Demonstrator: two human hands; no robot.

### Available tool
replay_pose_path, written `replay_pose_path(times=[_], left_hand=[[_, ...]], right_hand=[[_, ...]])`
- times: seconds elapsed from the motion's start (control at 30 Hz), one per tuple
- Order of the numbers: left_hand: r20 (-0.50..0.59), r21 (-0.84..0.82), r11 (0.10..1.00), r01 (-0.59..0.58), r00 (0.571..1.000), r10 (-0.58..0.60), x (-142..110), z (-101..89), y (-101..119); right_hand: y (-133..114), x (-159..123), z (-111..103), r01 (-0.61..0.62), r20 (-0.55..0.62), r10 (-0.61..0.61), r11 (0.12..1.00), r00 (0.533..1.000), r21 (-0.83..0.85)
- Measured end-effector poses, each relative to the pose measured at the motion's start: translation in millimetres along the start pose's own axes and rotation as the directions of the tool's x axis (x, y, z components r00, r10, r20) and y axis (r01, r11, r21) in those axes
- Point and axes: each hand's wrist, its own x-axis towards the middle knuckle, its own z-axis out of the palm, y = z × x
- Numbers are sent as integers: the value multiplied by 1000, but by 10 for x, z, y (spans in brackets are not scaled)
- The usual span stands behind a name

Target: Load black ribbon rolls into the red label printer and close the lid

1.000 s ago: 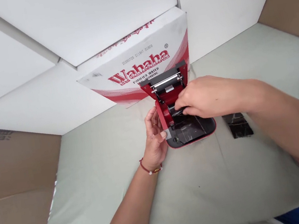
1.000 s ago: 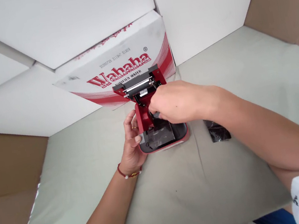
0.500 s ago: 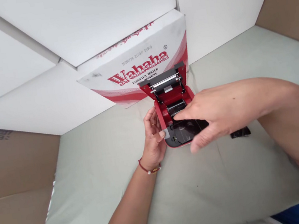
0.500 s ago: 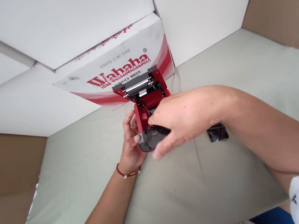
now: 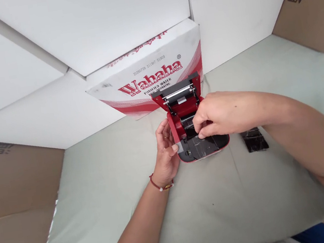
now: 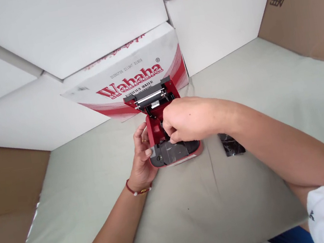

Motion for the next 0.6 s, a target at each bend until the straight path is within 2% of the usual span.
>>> replay_pose_path(times=[0.17, 0.27, 0.33, 0.47, 0.6], left_hand=[[2, -12, 1000, -7, 1000, 7, 0, 24, 5], [-10, -9, 1000, -6, 1000, 6, -1, 41, 16], [-17, -4, 1000, -12, 1000, 12, 1, 51, 24], [-19, -15, 1000, -1, 1000, 1, 3, 72, 36], [-47, -16, 1000, -7, 999, 6, -11, 80, 31]], right_hand=[[-2, -64, 42, 72, 97, -67, 996, 993, -53], [-23, -62, 71, 76, 87, -69, 994, 994, -77], [-24, -26, 77, 72, 60, -70, 997, 996, -28], [-52, -3, 7, 83, -96, -76, 993, 993, 78], [-86, -306, -207, 64, -350, -16, 990, 937, 125]])
